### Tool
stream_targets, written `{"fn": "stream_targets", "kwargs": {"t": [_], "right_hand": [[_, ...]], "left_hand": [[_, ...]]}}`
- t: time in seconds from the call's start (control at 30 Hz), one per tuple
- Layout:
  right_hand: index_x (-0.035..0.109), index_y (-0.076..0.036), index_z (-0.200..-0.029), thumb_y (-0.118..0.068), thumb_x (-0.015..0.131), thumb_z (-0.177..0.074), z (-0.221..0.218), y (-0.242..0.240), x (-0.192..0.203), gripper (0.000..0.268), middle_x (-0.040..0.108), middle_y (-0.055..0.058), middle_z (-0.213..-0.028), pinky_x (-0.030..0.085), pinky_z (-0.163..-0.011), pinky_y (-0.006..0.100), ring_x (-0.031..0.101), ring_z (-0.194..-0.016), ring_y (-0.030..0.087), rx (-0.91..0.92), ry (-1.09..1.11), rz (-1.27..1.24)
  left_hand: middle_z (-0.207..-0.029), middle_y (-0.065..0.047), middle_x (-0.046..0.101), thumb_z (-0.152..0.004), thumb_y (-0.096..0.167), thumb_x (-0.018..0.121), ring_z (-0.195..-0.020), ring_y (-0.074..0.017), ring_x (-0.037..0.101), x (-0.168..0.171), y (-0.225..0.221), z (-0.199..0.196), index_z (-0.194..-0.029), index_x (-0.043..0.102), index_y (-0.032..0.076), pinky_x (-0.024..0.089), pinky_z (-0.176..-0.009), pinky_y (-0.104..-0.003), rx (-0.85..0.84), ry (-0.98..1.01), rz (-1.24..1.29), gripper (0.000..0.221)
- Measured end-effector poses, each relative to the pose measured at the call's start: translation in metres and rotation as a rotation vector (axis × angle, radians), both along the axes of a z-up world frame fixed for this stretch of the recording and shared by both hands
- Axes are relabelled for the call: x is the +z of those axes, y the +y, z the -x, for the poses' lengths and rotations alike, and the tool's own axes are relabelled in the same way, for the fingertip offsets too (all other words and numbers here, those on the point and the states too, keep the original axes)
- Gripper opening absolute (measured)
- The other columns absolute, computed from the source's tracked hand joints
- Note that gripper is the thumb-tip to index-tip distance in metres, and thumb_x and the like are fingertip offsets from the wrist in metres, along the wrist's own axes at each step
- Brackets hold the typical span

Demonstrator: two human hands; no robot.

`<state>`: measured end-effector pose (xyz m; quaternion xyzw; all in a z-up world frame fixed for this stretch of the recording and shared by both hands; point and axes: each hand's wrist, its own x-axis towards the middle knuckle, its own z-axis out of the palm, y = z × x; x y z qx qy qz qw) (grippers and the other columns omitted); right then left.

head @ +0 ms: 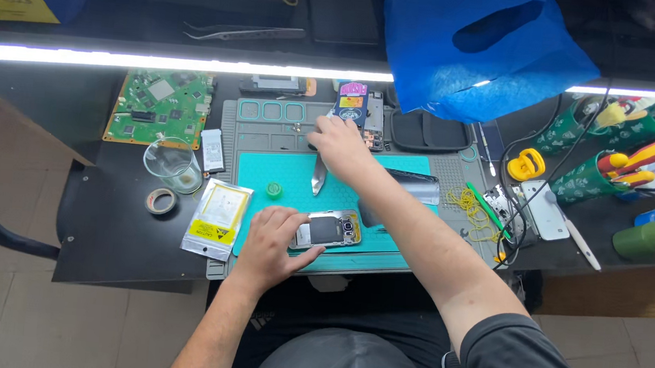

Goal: The person uses a yellow-handled tool and tweezers to manipulate small components inside a disassembled smartphone chassis on a teal work mat. They repeatedly pick up, place, and adjust tiny parts within the device's internal cavity while other phone components and tools remain on the table.

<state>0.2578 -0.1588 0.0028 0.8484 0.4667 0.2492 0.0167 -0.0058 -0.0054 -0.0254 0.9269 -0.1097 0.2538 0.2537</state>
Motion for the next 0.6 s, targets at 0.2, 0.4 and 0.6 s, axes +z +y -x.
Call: {"fn": "stream_targets", "kwargs": {"t": [0.2,0.4,0.6], "right_hand": [[0.078,-0.025,-0.095,-0.015,0.088,-0.088,-0.01,0.005,0.011,0.016,0.061,-0.002,-0.1,0.048,-0.076,0.039,0.063,-0.09,0.021,0.095,-0.165,0.158],[0.071,-0.008,-0.142,-0.009,0.079,-0.096,-0.036,-0.009,-0.002,0.047,0.072,0.014,-0.126,0.061,-0.093,0.047,0.075,-0.114,0.033,0.234,-0.121,-0.318],[0.049,-0.001,-0.141,-0.017,0.052,-0.123,0.105,-0.06,0.088,0.024,0.08,0.021,-0.108,0.067,-0.069,0.04,0.081,-0.082,0.028,0.297,0.638,-0.984]], "left_hand": [[-0.117,0.003,0.072,-0.088,0.061,0.091,-0.124,-0.0227,0.07,0.001,0.001,0.0,-0.129,0.076,0.026,0.054,-0.109,-0.043,-0.009,0.032,0.032,0.056],[-0.113,-0.002,0.074,-0.089,0.054,0.092,-0.119,-0.0272,0.072,0.004,0.003,-0.002,-0.128,0.078,0.021,0.055,-0.106,-0.045,-0.026,0.022,0.079,0.053],[-0.108,-0.003,0.077,-0.098,0.041,0.089,-0.113,-0.0296,0.075,0.004,0.012,-0.006,-0.124,0.079,0.019,0.056,-0.106,-0.046,-0.027,-0.022,0.223,0.036]]}}
